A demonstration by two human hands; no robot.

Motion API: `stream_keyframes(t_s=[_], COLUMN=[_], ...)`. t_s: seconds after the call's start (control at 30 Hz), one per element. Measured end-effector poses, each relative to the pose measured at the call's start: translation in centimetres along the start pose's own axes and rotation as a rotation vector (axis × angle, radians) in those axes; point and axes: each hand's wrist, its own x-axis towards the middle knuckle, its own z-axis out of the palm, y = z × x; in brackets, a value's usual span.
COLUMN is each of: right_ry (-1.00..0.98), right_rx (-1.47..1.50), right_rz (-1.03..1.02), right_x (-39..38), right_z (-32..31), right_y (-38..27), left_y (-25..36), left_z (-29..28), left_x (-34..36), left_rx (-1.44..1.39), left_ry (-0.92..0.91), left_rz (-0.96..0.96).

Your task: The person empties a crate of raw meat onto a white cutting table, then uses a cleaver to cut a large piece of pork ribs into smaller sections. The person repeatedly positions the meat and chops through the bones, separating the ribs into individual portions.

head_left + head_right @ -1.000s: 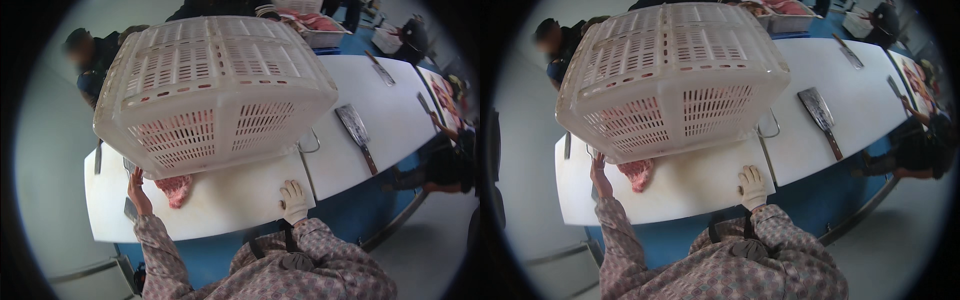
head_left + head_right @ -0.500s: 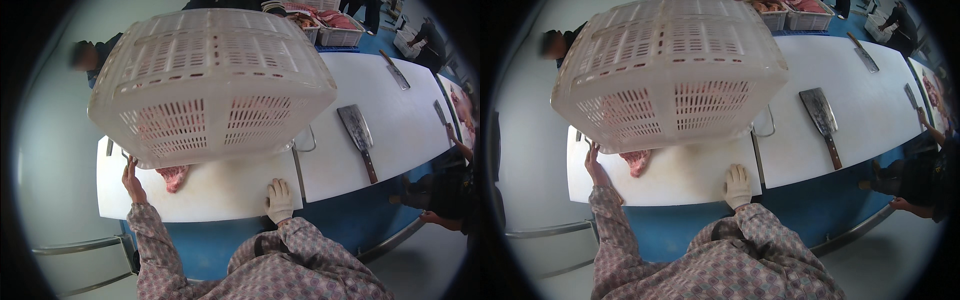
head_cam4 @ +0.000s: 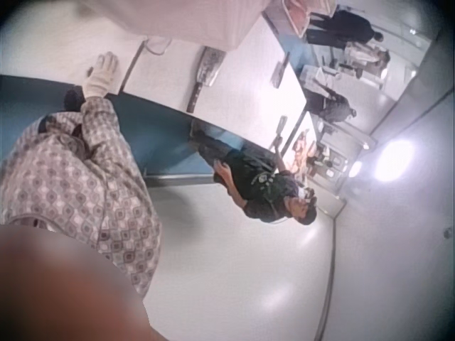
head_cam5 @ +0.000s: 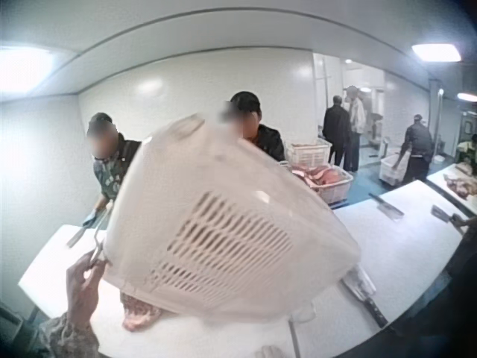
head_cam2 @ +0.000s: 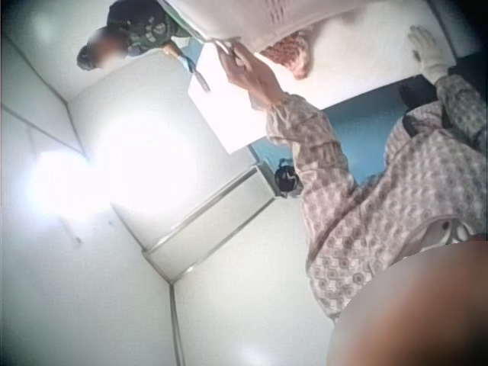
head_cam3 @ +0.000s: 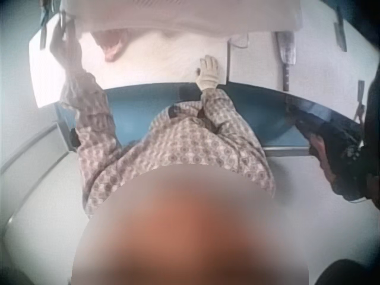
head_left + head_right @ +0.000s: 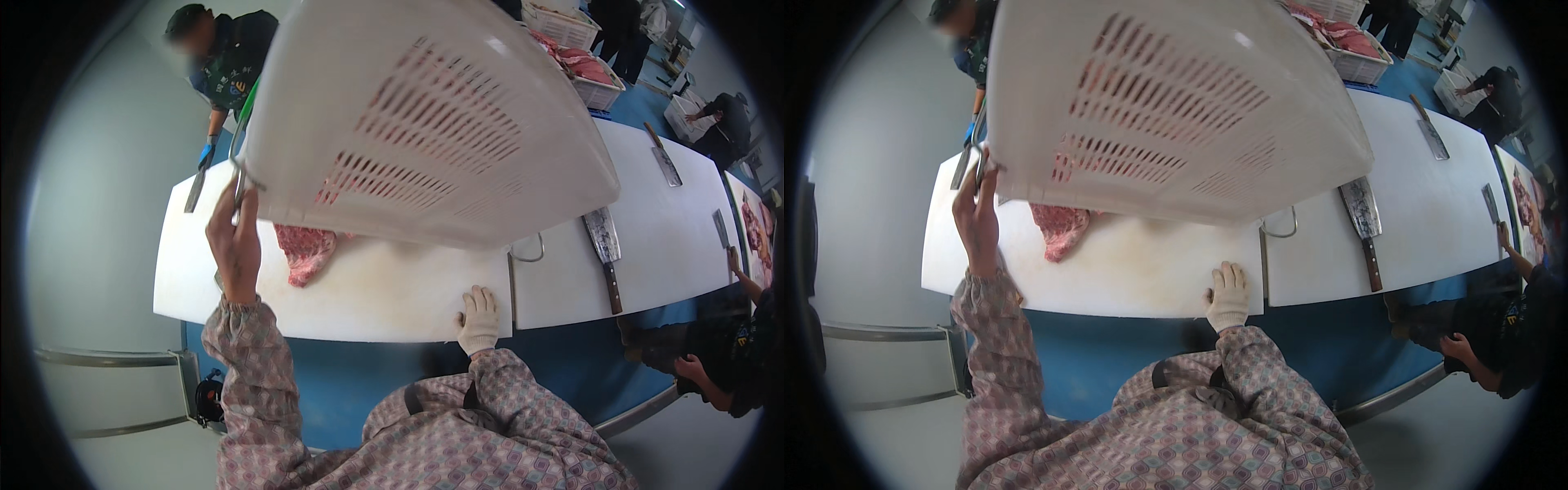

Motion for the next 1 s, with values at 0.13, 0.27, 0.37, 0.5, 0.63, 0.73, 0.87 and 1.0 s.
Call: stream_keyframes(t_s=[0.13, 0.27, 0.37, 0.5, 0.63, 0.73, 0.87, 1.0], right_ry=[0.02, -0.122, -0.047, 0.043, 0.268, 0.349, 0.389, 0.419], right_rx=[0.009, 0.05, 0.253, 0.254, 0.278, 0.325, 0.209, 0.091], right_rz=[-0.014, 0.024, -0.183, -0.332, -0.47, -0.384, -0.302, -0.284], right_x=[-0.2, 1.2, 3.8, 10.3, 21.1, 28.8, 33.2, 33.0], right_z=[-0.4, -1.3, -2.6, -5.8, -8.9, -9.1, -7.9, -7.9], right_y=[0.1, -0.7, -2.8, -8.2, -15.1, -18.7, -20.6, -21.1], left_y=[7.0, 12.8, 16.1, 19.0, 20.6, 21.7, 24.1, 26.5], left_z=[1.0, 2.3, 3.1, 4.8, 6.6, 7.8, 8.8, 9.5], left_x=[1.3, 1.2, 2.2, 2.9, 3.5, 3.5, 1.8, 0.0], left_rx=[0.068, 0.023, -0.012, -0.029, 0.047, 0.038, -0.008, -0.148], left_ry=[-0.008, 0.024, 0.05, 0.092, 0.232, 0.284, 0.264, 0.153], left_rz=[0.186, 0.295, 0.538, 0.668, 0.777, 0.802, 0.699, 0.66])
